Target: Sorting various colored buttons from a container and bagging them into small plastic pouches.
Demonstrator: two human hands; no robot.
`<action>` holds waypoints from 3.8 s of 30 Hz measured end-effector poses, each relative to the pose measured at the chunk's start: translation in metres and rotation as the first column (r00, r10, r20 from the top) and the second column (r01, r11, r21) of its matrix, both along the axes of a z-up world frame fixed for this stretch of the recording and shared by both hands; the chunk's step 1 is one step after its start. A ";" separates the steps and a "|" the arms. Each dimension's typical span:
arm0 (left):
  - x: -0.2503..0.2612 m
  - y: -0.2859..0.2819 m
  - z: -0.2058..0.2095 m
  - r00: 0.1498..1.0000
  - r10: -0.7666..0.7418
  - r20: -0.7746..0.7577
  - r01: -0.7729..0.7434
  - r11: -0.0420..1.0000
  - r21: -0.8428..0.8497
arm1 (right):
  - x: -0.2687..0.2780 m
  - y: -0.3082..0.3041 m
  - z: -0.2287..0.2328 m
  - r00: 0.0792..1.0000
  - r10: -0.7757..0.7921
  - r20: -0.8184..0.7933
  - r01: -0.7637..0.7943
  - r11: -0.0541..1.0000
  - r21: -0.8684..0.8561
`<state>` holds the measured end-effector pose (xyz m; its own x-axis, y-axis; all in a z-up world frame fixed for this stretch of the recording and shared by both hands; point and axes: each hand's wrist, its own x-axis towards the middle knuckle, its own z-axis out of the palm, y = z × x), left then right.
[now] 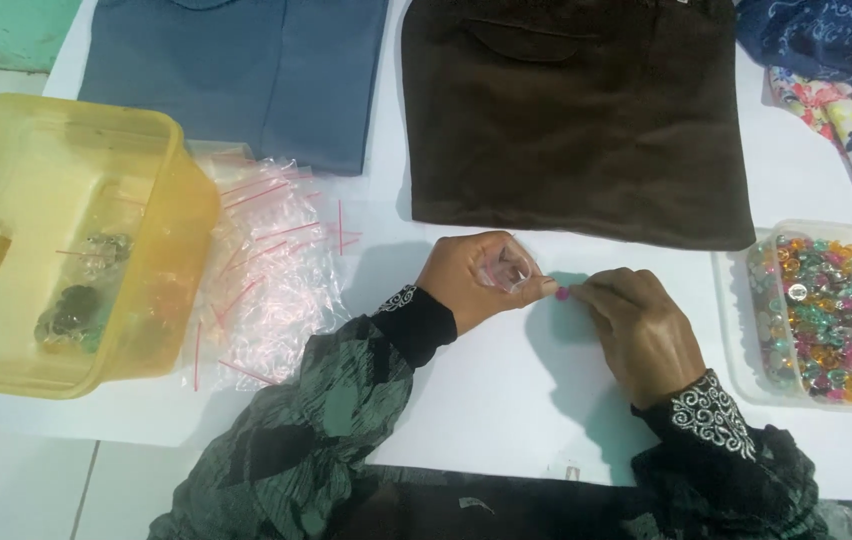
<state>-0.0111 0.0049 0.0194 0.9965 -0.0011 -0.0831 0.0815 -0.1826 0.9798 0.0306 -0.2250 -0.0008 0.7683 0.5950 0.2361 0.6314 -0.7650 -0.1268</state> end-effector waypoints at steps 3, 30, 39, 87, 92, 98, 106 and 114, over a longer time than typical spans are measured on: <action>0.001 0.000 -0.006 0.999 -0.032 0.031 0.033 0.999 -0.021 | 0.001 0.006 0.009 1.000 -0.001 -0.019 0.002 0.999 0.041; 0.003 0.004 0.006 0.996 0.051 -0.067 -0.057 0.993 -0.101 | 0.012 0.004 -0.012 0.930 0.362 -0.061 -0.342 0.915 0.215; 0.006 0.004 -0.006 0.999 -0.004 0.049 0.002 0.999 0.036 | 0.001 0.036 0.072 0.935 0.331 0.130 -0.354 0.830 0.431; -0.002 -0.007 -0.029 0.995 -0.103 -0.009 0.101 0.989 -0.111 | 0.034 0.037 0.009 0.728 0.387 -0.566 0.356 0.493 0.794; -0.003 -0.007 -0.024 0.992 -0.124 -0.014 0.121 0.985 -0.123 | 0.034 0.035 0.009 0.742 0.369 -0.560 0.357 0.489 0.796; -0.003 -0.012 -0.026 0.996 -0.085 0.028 0.087 0.991 -0.098 | 0.037 0.035 0.008 0.728 0.330 -0.601 0.388 0.524 0.758; 0.004 -0.006 -0.021 0.988 0.136 0.074 -0.135 0.991 -0.013 | 0.031 0.042 0.010 0.745 0.327 -0.582 0.362 0.534 0.764; 0.006 -0.003 -0.023 0.968 0.251 0.022 -0.230 0.918 -0.322 | 0.027 0.047 0.008 0.689 0.355 -0.631 0.398 0.542 0.740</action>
